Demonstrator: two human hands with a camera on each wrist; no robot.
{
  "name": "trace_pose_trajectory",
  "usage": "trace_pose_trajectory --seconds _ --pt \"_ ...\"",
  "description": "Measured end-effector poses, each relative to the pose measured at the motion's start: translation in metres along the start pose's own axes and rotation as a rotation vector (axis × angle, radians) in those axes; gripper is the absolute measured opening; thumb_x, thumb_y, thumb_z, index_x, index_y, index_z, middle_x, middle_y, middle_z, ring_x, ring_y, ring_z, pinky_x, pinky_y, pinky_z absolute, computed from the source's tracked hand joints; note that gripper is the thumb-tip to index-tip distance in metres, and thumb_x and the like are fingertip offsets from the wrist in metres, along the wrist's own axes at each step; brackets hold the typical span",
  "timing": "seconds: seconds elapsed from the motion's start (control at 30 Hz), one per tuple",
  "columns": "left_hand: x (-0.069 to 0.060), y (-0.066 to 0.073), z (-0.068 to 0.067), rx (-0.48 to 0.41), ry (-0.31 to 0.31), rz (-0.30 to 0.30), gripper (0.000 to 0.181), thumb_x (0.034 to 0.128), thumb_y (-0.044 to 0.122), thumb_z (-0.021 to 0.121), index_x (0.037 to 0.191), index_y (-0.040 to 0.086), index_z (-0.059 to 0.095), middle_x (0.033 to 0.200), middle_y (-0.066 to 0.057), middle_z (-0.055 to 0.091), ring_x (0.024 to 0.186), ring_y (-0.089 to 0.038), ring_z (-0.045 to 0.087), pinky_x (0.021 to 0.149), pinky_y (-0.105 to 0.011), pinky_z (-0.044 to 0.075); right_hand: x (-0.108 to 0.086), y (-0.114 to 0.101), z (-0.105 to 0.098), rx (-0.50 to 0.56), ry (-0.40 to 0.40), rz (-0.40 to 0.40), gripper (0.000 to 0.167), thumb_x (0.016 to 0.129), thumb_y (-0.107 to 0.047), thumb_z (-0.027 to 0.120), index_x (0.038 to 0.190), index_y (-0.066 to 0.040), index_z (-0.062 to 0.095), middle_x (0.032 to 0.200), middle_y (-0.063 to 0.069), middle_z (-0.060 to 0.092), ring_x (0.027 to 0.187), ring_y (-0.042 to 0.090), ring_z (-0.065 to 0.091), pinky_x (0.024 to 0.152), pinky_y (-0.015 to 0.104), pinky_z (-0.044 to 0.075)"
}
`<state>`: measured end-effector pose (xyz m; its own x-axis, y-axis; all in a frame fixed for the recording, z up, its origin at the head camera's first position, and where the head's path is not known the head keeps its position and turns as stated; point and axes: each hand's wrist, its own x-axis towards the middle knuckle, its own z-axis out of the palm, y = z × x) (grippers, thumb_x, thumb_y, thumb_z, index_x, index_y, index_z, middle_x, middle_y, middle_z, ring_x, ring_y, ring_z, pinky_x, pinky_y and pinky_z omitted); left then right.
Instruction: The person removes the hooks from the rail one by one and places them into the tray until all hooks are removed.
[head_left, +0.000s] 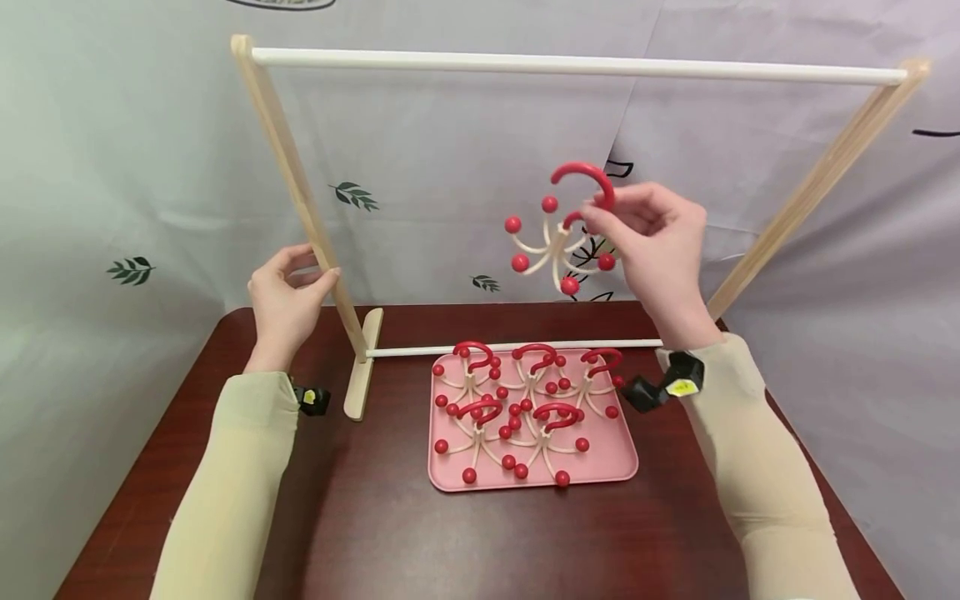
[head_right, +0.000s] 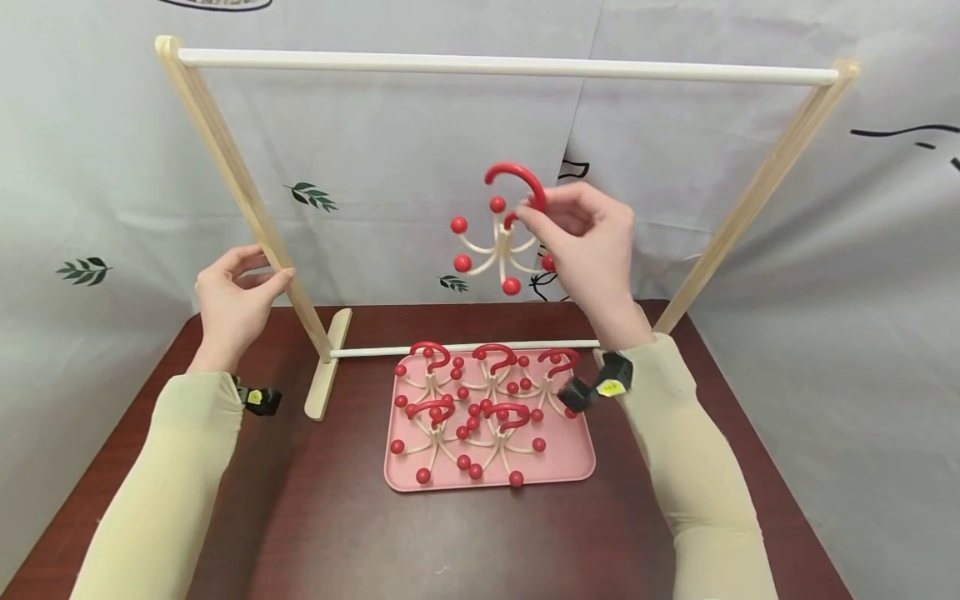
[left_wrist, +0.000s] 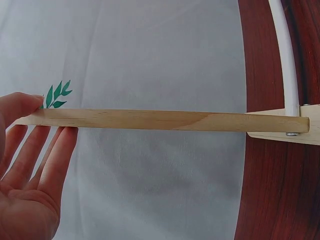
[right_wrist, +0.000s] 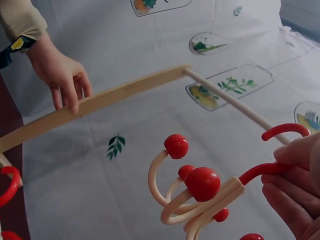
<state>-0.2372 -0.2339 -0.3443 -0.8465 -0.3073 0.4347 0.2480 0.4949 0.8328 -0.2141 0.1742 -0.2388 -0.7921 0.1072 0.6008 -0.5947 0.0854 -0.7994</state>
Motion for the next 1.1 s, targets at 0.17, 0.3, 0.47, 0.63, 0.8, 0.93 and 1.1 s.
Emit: trace_pose_trajectory --seconds 0.17,0.3,0.47,0.63,0.8,0.93,1.1 --pt "0.000 -0.001 0.000 0.003 -0.008 -0.011 0.042 0.0901 0.023 0.080 0.129 0.013 0.070 0.116 -0.008 0.071 0.099 -0.015 0.071 0.072 -0.017 0.055 -0.022 0.022 -0.026 -0.013 0.020 0.047 0.021 0.080 -0.003 0.088 0.097 0.004 0.077 0.090 0.010 0.076 0.078 0.017 0.075 0.066 0.019 0.055" --pt "-0.001 -0.001 0.000 -0.006 -0.012 -0.016 0.042 0.0903 0.024 0.080 0.130 0.013 0.070 0.116 -0.008 0.071 0.099 -0.015 0.071 0.072 -0.017 0.055 -0.042 0.030 -0.042 -0.057 0.021 0.083 0.021 0.080 -0.001 0.087 0.095 0.006 0.075 0.088 0.008 0.076 0.078 0.015 0.075 0.061 0.018 0.055" --pt "-0.002 -0.001 0.001 -0.001 -0.008 -0.015 0.041 0.0908 0.023 0.079 0.129 0.012 0.070 0.116 -0.008 0.071 0.099 -0.015 0.071 0.073 -0.018 0.056 -0.065 0.036 -0.062 -0.053 0.028 0.148 0.022 0.079 0.002 0.087 0.095 0.009 0.073 0.088 0.008 0.077 0.078 0.015 0.075 0.062 0.020 0.057" --pt "-0.002 -0.001 0.001 0.002 -0.005 -0.012 0.040 0.0907 0.023 0.080 0.128 0.011 0.070 0.115 -0.008 0.071 0.099 -0.015 0.071 0.074 -0.018 0.056 -0.086 0.041 -0.079 -0.020 0.049 0.211 0.020 0.079 0.007 0.084 0.094 0.011 0.070 0.087 0.008 0.077 0.079 0.016 0.075 0.065 0.020 0.058" --pt "-0.001 0.000 0.001 -0.002 -0.005 -0.001 0.040 0.0904 0.023 0.080 0.128 0.012 0.070 0.115 -0.008 0.072 0.098 -0.014 0.072 0.073 -0.018 0.056 -0.102 0.045 -0.091 -0.045 0.090 0.272 0.019 0.078 0.009 0.084 0.090 0.010 0.069 0.086 0.007 0.077 0.078 0.014 0.075 0.062 0.019 0.058" --pt "0.000 0.000 0.001 -0.003 -0.005 -0.004 0.040 0.0901 0.024 0.080 0.127 0.013 0.071 0.114 -0.007 0.072 0.097 -0.013 0.071 0.073 -0.018 0.055 -0.112 0.047 -0.098 -0.043 0.107 0.294 0.019 0.078 0.012 0.082 0.091 0.012 0.068 0.084 0.006 0.076 0.075 0.015 0.075 0.065 0.020 0.058" --pt "0.000 0.001 0.000 -0.001 -0.003 -0.001 0.040 0.0900 0.024 0.080 0.127 0.012 0.071 0.114 -0.008 0.072 0.097 -0.013 0.072 0.073 -0.018 0.056 -0.122 0.047 -0.106 -0.015 0.081 0.286 0.019 0.080 0.015 0.080 0.093 0.015 0.067 0.085 0.009 0.076 0.072 0.017 0.075 0.069 0.024 0.059"
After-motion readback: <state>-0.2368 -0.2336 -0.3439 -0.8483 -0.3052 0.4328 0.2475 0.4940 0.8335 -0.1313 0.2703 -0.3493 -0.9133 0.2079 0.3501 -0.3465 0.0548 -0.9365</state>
